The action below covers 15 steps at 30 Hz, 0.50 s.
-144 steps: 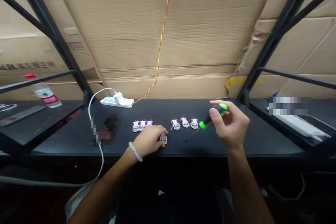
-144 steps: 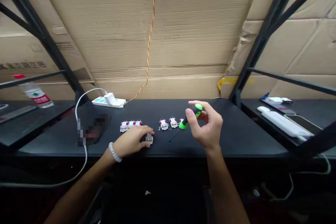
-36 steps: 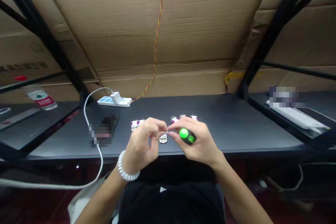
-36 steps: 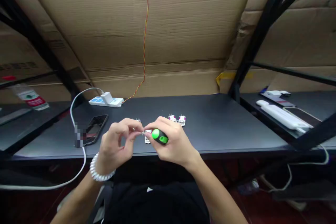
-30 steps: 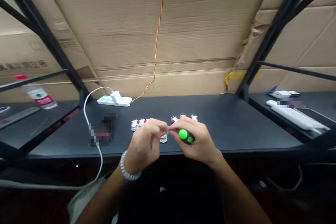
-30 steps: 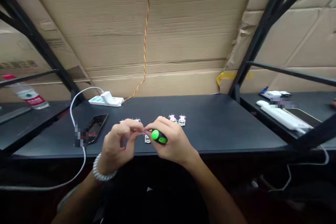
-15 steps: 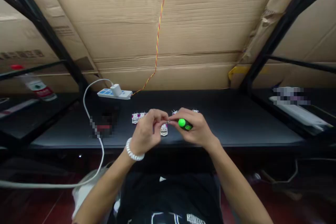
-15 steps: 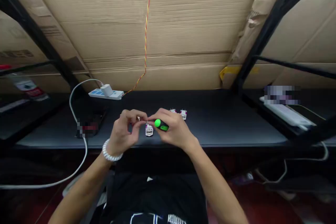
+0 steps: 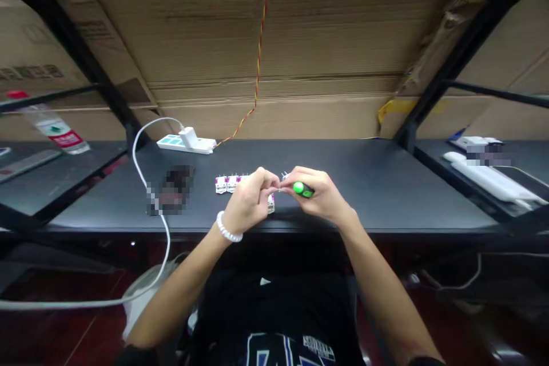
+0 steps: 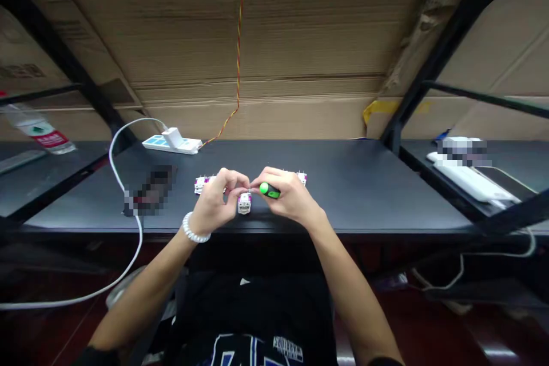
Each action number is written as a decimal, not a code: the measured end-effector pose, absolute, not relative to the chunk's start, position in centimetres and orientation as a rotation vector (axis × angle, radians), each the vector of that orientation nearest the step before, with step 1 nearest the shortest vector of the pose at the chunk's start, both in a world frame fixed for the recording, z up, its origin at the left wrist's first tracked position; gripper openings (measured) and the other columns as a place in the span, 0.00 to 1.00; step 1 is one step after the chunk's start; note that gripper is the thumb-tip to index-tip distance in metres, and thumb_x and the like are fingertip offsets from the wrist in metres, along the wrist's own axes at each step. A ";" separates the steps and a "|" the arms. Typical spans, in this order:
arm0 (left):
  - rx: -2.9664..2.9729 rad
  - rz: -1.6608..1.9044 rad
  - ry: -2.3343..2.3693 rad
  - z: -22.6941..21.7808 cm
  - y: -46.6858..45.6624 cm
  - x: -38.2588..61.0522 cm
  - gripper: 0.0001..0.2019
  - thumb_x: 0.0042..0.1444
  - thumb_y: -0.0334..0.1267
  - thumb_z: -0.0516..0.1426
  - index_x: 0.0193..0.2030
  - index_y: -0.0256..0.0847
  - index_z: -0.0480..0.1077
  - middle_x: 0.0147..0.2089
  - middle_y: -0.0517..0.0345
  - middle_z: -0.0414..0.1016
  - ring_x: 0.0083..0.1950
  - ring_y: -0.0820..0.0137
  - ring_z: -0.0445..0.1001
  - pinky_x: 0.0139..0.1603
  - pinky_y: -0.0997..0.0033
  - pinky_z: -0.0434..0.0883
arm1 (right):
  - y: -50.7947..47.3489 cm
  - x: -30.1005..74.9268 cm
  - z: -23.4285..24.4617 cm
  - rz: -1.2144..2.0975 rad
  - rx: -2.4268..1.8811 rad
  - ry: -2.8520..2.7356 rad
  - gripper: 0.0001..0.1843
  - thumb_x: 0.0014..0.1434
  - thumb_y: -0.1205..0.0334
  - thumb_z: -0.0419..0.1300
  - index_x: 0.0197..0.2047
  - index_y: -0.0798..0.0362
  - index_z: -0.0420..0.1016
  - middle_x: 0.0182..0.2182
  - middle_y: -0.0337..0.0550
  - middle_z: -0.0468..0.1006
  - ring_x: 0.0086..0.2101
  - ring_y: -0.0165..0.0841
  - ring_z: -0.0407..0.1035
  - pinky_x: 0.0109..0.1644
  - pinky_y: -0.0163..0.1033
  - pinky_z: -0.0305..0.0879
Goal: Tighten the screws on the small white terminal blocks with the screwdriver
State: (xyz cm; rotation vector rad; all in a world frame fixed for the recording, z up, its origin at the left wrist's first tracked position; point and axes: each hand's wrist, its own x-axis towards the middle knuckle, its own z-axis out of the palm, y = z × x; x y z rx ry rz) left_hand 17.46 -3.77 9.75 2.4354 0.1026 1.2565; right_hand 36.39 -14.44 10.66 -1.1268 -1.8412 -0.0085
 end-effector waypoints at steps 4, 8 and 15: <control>2.433 1.246 0.083 9.7 -3.7 17.7 0.11 0.66 0.23 0.53 0.39 0.44 0.59 0.37 0.59 0.76 0.34 0.70 0.72 0.37 0.71 0.69 | -14.2 36.6 10.3 0.004 -1.096 -1.842 0.05 0.68 0.60 0.68 0.43 0.51 0.83 0.35 0.44 0.81 0.34 0.33 0.75 0.38 0.38 0.69; 2.373 1.261 0.056 9.7 -3.6 17.8 0.11 0.65 0.24 0.55 0.39 0.45 0.59 0.35 0.58 0.76 0.31 0.69 0.71 0.34 0.69 0.68 | -14.2 36.6 10.2 -0.024 -1.087 -1.846 0.05 0.68 0.59 0.67 0.43 0.51 0.83 0.35 0.44 0.81 0.33 0.34 0.75 0.38 0.38 0.69; 2.096 1.261 0.054 9.4 -3.7 18.0 0.15 0.66 0.28 0.59 0.38 0.46 0.54 0.37 0.60 0.78 0.33 0.71 0.74 0.33 0.71 0.69 | -14.7 36.1 11.1 -0.099 -1.082 -1.843 0.05 0.68 0.63 0.67 0.47 0.50 0.82 0.37 0.45 0.83 0.35 0.34 0.77 0.39 0.38 0.73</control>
